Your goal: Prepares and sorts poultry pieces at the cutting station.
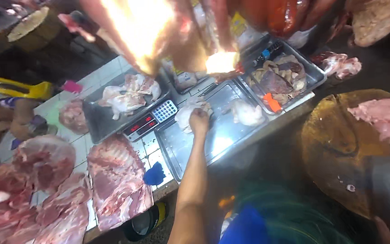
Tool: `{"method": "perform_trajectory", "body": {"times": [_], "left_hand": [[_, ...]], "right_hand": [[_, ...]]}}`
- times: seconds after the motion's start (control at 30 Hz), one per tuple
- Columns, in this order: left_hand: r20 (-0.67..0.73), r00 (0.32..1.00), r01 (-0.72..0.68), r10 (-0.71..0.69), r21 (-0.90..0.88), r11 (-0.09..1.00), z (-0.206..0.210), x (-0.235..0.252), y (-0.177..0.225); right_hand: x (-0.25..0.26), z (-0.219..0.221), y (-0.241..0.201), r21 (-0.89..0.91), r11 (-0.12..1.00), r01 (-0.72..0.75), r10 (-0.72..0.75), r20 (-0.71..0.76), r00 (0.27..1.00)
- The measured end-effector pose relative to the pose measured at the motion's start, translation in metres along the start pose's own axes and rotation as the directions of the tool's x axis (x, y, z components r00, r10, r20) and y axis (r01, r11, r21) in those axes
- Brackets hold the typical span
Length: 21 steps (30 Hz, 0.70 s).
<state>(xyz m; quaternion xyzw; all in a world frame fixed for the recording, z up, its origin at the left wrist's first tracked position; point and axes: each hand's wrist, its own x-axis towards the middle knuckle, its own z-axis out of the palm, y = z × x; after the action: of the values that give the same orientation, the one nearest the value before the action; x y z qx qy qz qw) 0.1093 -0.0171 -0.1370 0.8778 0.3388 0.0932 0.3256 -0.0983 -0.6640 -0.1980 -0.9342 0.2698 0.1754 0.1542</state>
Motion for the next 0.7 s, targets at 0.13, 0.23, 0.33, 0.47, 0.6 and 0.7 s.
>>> {"method": "perform_trajectory", "body": {"times": [0.13, 0.23, 0.33, 0.47, 0.6, 0.7], "left_hand": [[0.268, 0.923, -0.322, 0.276, 0.145, 0.936, 0.081, 0.008, 0.020], [0.353, 0.900, -0.351, 0.255, 0.242, 0.905, 0.112, 0.055, 0.015], [0.528, 0.832, -0.415, 0.170, 0.390, 0.822, 0.126, 0.089, 0.015], [0.588, 0.798, -0.397, 0.129, 0.352, 0.848, 0.096, 0.089, 0.033], [0.646, 0.742, -0.482, 0.182, 0.323, 0.815, 0.036, 0.059, 0.076], [0.620, 0.731, -0.641, 0.287, 0.478, 0.601, -0.003, 0.020, 0.123]], "right_hand": [[-0.001, 0.002, -0.007, 0.001, 0.999, -0.032, 0.032, 0.006, 0.999], [-0.002, 0.002, -0.005, 0.000, 0.999, -0.052, 0.052, 0.020, 0.998], [0.002, 0.005, -0.001, 0.008, 0.997, -0.079, 0.079, 0.034, 0.996], [0.004, 0.006, 0.005, 0.052, 0.997, -0.062, 0.062, 0.011, 0.998], [0.002, 0.008, 0.010, 0.113, 0.993, -0.039, 0.041, -0.014, 0.999], [-0.004, 0.007, 0.007, 0.204, 0.979, -0.002, 0.009, -0.033, 0.999]]}}
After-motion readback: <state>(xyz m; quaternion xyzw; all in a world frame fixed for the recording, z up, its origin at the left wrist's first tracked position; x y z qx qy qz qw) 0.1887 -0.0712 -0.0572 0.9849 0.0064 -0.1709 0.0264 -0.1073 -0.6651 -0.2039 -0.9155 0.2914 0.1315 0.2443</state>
